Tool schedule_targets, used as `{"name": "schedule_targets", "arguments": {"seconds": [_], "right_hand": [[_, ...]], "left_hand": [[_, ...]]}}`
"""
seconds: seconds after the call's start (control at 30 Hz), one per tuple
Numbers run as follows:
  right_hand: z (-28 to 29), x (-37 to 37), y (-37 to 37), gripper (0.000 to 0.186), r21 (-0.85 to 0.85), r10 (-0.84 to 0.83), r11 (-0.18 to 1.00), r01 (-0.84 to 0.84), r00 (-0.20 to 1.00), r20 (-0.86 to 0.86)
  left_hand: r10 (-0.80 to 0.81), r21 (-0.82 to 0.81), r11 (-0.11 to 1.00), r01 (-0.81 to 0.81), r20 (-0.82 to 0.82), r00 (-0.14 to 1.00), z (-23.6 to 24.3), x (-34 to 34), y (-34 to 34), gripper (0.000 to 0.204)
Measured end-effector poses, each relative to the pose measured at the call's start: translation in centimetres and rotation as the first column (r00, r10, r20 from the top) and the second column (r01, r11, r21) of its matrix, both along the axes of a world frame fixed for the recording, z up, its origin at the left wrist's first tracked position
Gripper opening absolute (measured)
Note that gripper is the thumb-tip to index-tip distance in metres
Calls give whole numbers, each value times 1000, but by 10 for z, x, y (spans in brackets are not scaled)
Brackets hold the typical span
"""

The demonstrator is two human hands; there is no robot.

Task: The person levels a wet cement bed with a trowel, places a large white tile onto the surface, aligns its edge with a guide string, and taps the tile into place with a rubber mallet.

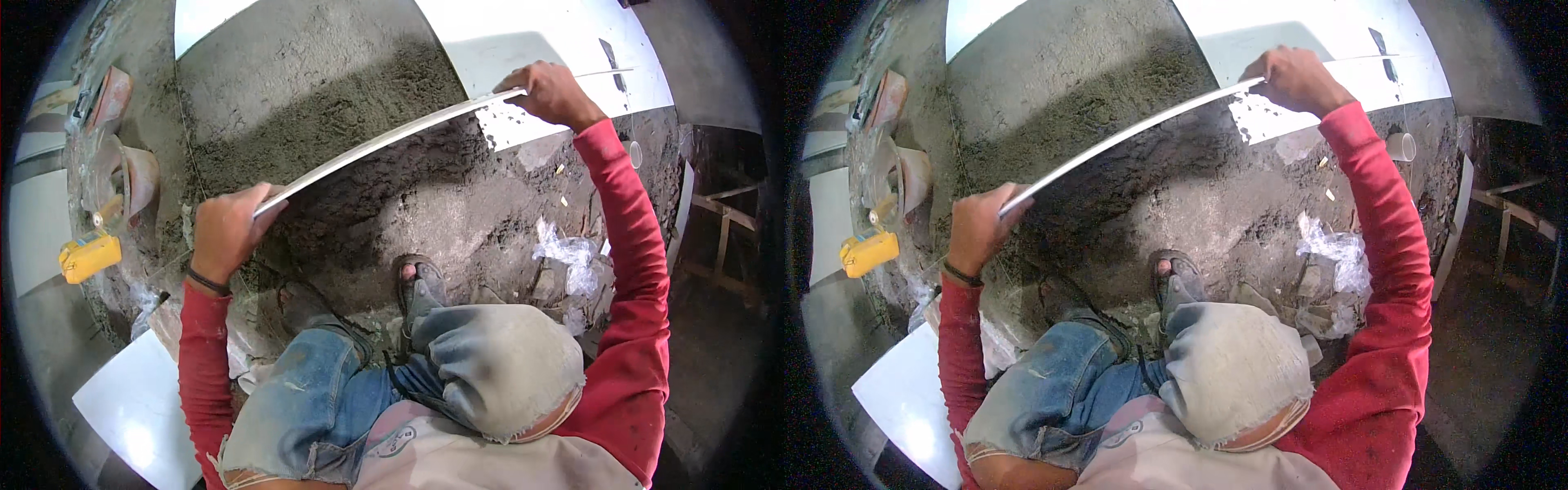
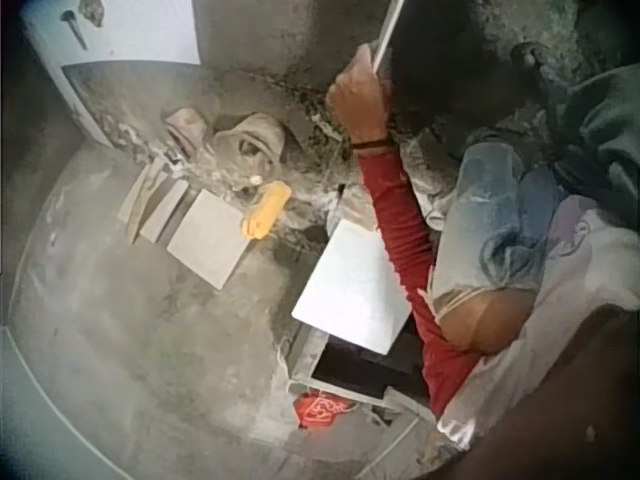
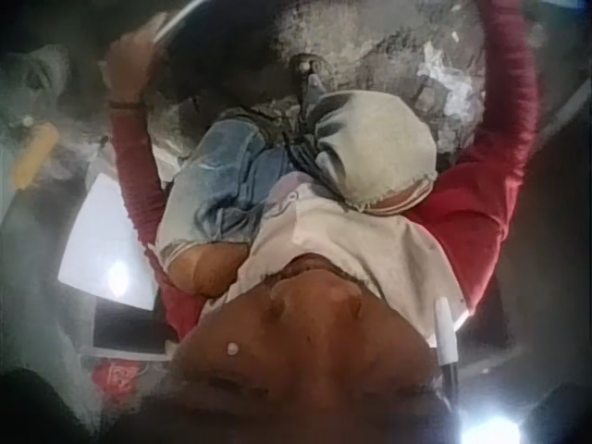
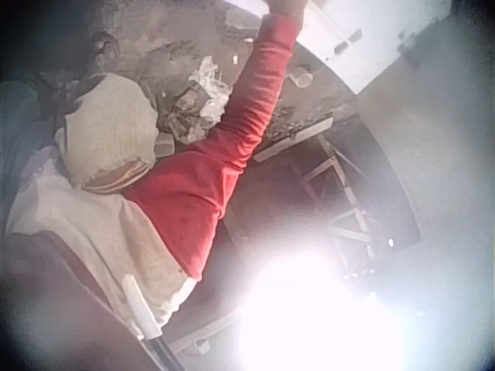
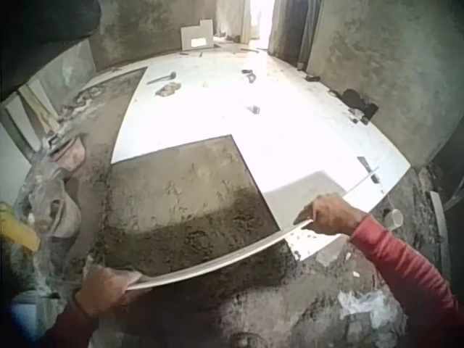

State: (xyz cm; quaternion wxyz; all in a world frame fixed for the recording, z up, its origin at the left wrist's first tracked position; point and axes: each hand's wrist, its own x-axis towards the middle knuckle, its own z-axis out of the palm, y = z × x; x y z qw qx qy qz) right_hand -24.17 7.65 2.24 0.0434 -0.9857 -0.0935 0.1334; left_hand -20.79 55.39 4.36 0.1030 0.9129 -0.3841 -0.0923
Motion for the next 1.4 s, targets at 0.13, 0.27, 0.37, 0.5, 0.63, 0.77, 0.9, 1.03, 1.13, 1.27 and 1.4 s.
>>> {"name": "schedule_targets", "arguments": {"seconds": [0.13,0.27,0.37,0.5,0.63,0.77,0.9,1.03,1.13,1.27,1.4], "right_hand": [[-21,-41,-6,18,149,-5,989,6,1000,-6],[11,-38,7,18,143,118,984,-109,991,-57],[9,-26,11,17,64,-6,998,15,990,-142],[-19,-35,-7,19,49,44,998,-47,997,66],[-14,-64,-13,18,191,133,973,-133,991,10],[-4,-58,-13,15,209,80,976,-65,994,-68],[13,-59,10,17,172,77,982,-71,997,-28],[28,-56,6,18,292,53,953,-81,993,102],[21,-25,23,28,234,101,961,-145,976,191],[12,14,55,30,222,76,967,-127,972,222],[15,24,59,29,262,110,954,-144,984,140]], "left_hand": [[-25,54,998,28,-57,998,4,-37,15,26],[-1,-27,1000,-3,-152,988,5,-58,12,24],[-22,-19,1000,21,-34,999,-4,-38,30,29],[-24,24,999,24,7,1000,-9,-11,19,29],[-55,-54,997,48,-123,991,0,-47,21,19],[-69,-2,998,70,-230,971,8,-50,11,16],[-25,27,999,30,-187,982,15,-35,15,18],[46,91,995,-31,-160,986,41,-18,25,19],[63,23,998,-63,-12,998,35,8,53,24],[140,36,989,-140,10,990,31,33,77,27],[165,11,986,-168,131,978,10,35,107,33]]}}
